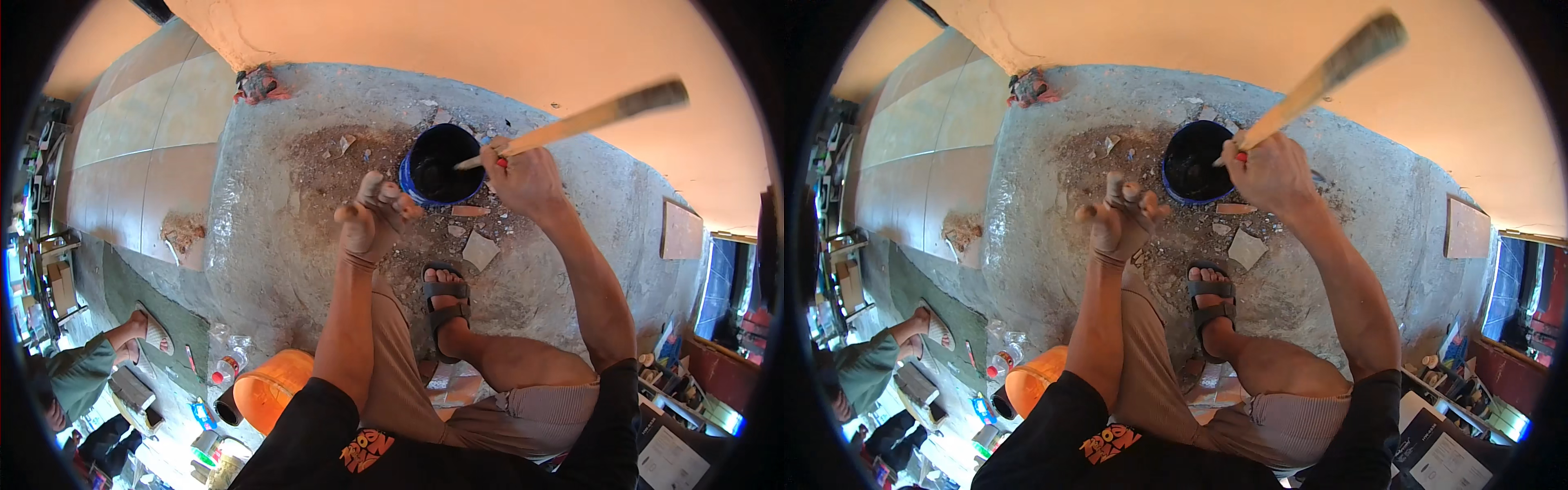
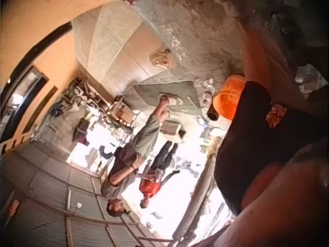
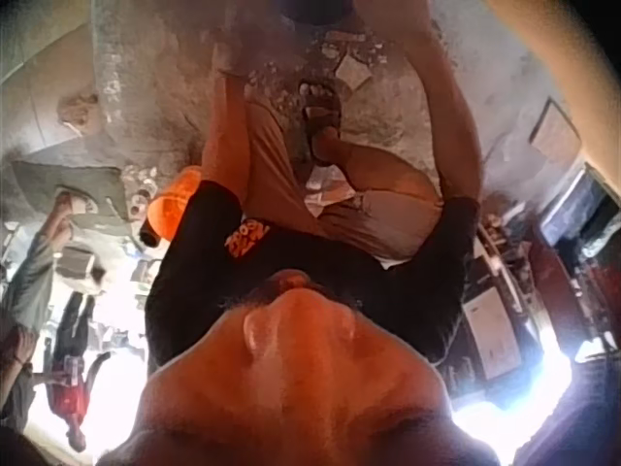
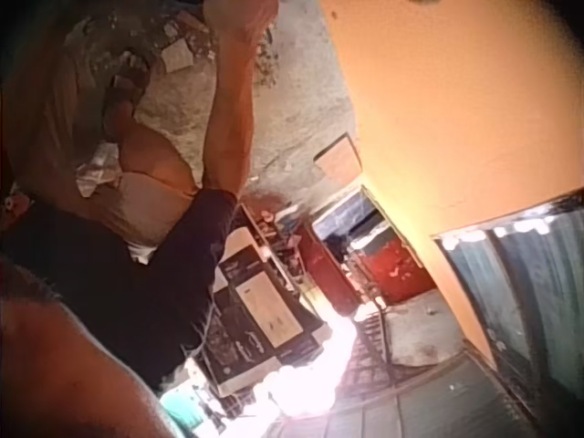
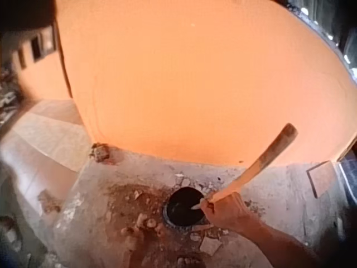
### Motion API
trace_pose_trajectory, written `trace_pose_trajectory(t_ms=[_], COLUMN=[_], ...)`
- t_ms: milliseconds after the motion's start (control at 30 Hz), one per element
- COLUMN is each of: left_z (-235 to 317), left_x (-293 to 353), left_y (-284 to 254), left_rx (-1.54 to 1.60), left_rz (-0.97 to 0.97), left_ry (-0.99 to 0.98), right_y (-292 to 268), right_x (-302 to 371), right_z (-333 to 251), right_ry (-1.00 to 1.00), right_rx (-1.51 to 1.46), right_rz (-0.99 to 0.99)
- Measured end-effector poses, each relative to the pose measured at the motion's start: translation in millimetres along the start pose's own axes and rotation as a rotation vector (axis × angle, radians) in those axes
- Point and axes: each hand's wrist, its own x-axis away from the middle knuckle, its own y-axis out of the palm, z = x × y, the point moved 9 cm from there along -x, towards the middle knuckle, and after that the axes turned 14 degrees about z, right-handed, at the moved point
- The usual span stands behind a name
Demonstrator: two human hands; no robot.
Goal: The person stirs a dark liquid in a bucket using a wooden stick, pours water from a bottle into the bucket, and then uses a brush to apply the mixture to a window frame.
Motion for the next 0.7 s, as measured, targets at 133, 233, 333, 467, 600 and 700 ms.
trace_pose_trajectory(t_ms=[133, 233, 333, 467, 600, 700], left_z=[14.7, 24.6, 25.5, 23.8, 28.8, 41.2], left_x=[0.1, 4.5, -0.4, 1.6, 8.2, 10.0], left_y=[-60.0, -56.3, -6.2, 52.3, 66.3, 47.9], left_rx=[-0.251, -0.392, -0.143, 0.065, 0.112, 0.137], left_rz=[0.601, 0.677, 0.282, -0.169, -0.28, -0.157], left_ry=[0.124, 0.189, 0.18, 0.084, 0.083, 0.085], right_y=[-3.5, -5.9, -2.8, -4.1, -3.6, 6.7], right_x=[-4.1, -3.5, -0.3, 0.8, 0.3, 3.6], right_z=[-0.2, 7.3, 2.6, -1.2, -2.2, -4.6], right_ry=[0.008, 0.055, -0.009, 0.028, 0.04, 0.012], right_rx=[-0.067, -0.007, 0.006, -0.122, 0.058, 0.015], right_rz=[0.018, 0.023, -0.01, 0.043, 0.039, -0.094])
